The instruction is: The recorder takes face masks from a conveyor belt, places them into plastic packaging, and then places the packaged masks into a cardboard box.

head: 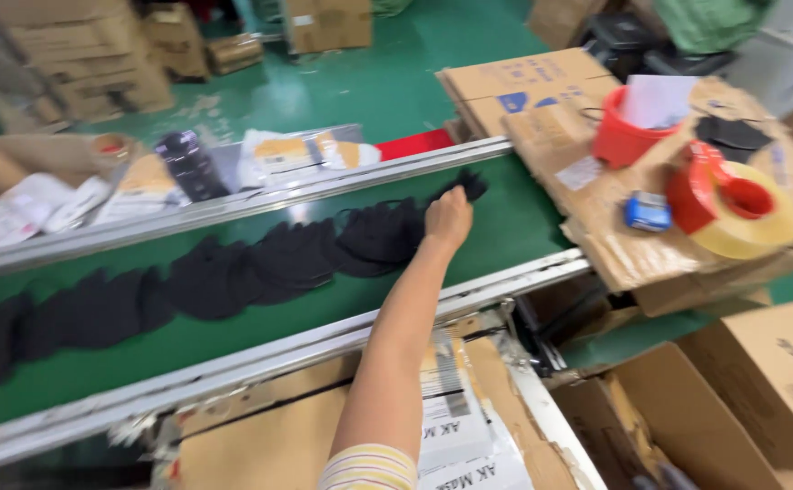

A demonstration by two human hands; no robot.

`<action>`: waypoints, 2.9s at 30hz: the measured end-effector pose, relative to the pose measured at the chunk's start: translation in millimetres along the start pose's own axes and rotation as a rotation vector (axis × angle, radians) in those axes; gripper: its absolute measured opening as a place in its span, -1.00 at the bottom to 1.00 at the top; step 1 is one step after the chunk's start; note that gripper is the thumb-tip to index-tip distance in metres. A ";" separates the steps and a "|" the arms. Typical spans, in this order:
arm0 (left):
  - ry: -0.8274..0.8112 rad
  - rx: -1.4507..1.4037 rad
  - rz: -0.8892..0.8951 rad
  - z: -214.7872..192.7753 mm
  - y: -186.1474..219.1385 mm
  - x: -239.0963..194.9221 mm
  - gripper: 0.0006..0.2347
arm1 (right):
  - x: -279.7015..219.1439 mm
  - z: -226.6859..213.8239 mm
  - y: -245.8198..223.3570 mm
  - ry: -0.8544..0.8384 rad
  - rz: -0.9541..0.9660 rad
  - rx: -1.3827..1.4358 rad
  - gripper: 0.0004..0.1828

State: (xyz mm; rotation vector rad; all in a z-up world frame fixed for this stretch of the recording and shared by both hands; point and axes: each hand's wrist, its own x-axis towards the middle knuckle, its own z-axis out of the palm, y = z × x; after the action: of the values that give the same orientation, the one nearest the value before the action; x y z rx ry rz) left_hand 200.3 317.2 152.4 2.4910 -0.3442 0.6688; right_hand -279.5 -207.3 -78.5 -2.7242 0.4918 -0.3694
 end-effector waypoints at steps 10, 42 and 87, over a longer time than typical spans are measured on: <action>0.746 -0.464 -0.396 -291.0 -27.5 -90.0 -0.71 | 196.3 -94.7 -447.1 -0.301 -0.376 0.414 -0.43; -0.727 0.384 -0.292 -218.5 -131.0 -125.9 -0.29 | 220.0 -18.6 -754.0 -0.451 -0.328 -0.173 -0.07; -0.441 0.140 0.066 -219.6 -0.3 -308.8 0.06 | 24.5 -14.4 -523.2 -0.743 -0.756 0.834 0.22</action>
State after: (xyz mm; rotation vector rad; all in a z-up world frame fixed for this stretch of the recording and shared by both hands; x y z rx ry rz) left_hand -145.9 471.2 151.6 2.7612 -0.5581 0.1626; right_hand -111.2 239.6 137.3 -1.8907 -0.7453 0.2415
